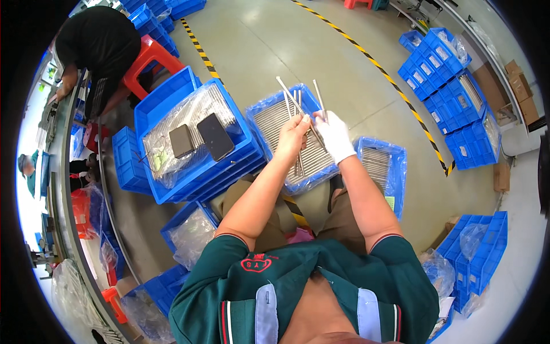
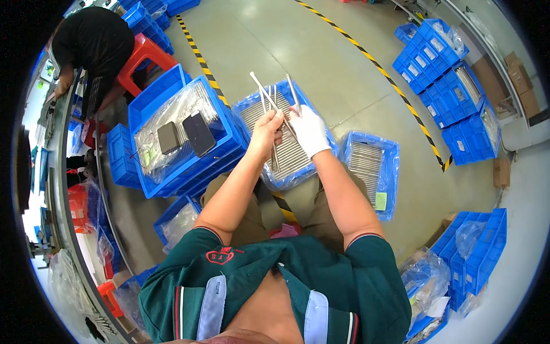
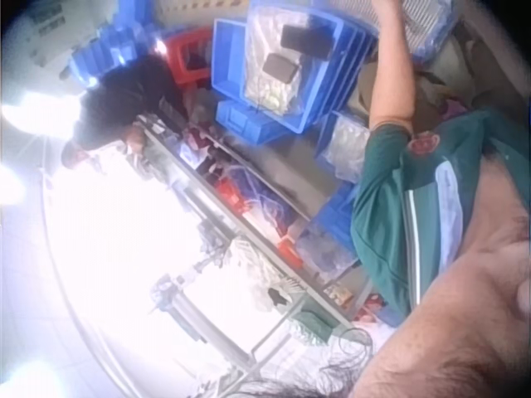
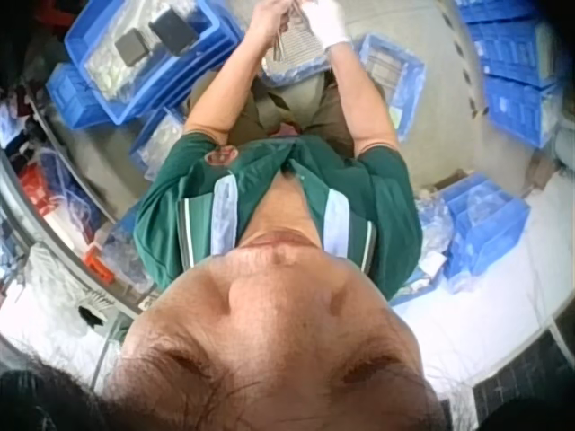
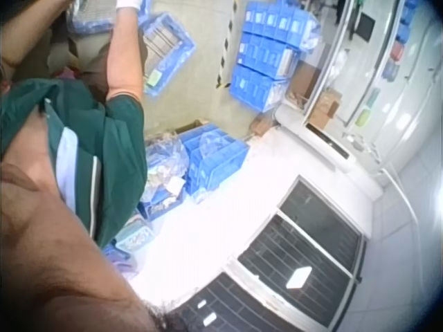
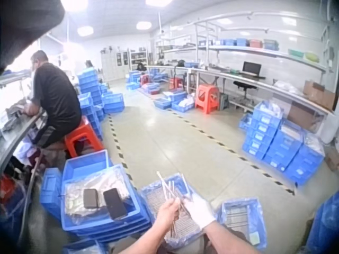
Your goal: The person sits on the floor and repeatedly picks up bundles of long, thin metal rods from a blue plastic bin. They separate the rods into smaller groups and place them back into the bin or an adjacent bin. The person wears white gloves and handles the rods carefully to keep them organized.
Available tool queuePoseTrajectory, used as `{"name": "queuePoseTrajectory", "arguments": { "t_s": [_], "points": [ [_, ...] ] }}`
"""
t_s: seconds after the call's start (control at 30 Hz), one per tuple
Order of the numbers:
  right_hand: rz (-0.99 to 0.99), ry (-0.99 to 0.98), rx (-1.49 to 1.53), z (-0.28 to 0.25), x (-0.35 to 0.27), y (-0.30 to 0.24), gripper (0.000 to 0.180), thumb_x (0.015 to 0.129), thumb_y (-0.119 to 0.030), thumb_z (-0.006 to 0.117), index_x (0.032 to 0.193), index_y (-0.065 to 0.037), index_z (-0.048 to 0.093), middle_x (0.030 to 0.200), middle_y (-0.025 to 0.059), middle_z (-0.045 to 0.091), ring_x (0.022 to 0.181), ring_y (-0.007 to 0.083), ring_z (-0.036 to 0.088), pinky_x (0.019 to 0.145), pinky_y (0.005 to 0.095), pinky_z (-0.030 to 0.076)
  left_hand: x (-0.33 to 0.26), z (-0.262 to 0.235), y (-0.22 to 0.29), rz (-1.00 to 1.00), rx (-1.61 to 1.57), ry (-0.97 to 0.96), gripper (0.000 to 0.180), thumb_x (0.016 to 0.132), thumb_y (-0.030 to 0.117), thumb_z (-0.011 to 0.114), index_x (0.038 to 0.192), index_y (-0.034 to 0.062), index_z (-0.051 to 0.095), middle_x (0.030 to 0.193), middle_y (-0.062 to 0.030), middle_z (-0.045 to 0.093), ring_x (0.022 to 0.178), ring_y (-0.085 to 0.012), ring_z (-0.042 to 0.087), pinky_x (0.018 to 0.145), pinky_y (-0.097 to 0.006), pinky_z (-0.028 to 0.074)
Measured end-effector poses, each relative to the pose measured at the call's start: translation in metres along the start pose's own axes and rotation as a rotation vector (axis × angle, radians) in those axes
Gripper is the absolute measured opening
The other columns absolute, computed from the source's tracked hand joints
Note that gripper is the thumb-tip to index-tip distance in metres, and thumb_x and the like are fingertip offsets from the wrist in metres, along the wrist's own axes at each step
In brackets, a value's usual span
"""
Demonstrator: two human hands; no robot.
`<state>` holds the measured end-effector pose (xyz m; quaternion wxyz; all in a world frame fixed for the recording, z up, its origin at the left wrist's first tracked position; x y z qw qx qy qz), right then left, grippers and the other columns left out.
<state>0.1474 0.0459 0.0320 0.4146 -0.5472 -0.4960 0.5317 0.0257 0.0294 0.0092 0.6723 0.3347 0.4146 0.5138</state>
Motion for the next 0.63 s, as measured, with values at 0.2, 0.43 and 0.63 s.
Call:
{"name": "queuePoseTrajectory", "arguments": {
  "t_s": [0.2, 0.43, 0.63],
  "points": [
    [-0.15, -0.02, -0.267, -0.019, 0.03, 0.002, 0.033, 0.084, -0.033, 0.063, 0.083, 0.0, 0.064, 0.064, 0.0084, 0.059, 0.058, 0.0134, 0.053, 0.056, 0.0306, 0.043, -0.014, 0.013, -0.007, -0.114, 0.45, -0.143, 0.024, 0.096, 0.026, 0.049, 0.084, 0.0063, 0.053, 0.059, 0.0075, 0.033, 0.048, -0.0033, 0.029, 0.042, -0.021, 0.026],
    [-0.097, 0.449, 0.044, -0.093, 0.071, 0.013, 0.032, 0.083, -0.033, 0.064, 0.072, -0.003, 0.06, 0.057, 0.0047, 0.053, 0.052, 0.0148, 0.051, 0.049, 0.0317, 0.039, -0.029, 0.03, -0.035, -0.412, 0.125, -0.413, 0.024, 0.095, 0.027, 0.05, 0.083, 0.0062, 0.052, 0.067, 0.0025, 0.041, 0.051, -0.0057, 0.034, 0.044, -0.02, 0.03],
    [0.15, 0.215, 0.137, -0.069, 0.056, 0.017, 0.032, 0.083, -0.035, 0.064, 0.072, -0.005, 0.06, 0.056, 0.0034, 0.051, 0.042, 0.0142, 0.044, 0.04, 0.0288, 0.034, -0.006, 0.005, -0.013, -0.278, -0.315, -0.411, 0.024, 0.093, 0.027, 0.054, 0.096, 0.0029, 0.057, 0.087, -0.0093, 0.06, 0.076, -0.0224, 0.062, 0.071, -0.033, 0.055]
  ]
}}
Point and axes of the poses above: each hand's wrist, its own x-axis towards the middle knuckle, its own z-axis out of the palm, y = z × x, the point moved 4 cm from there along x, towards the middle knuckle
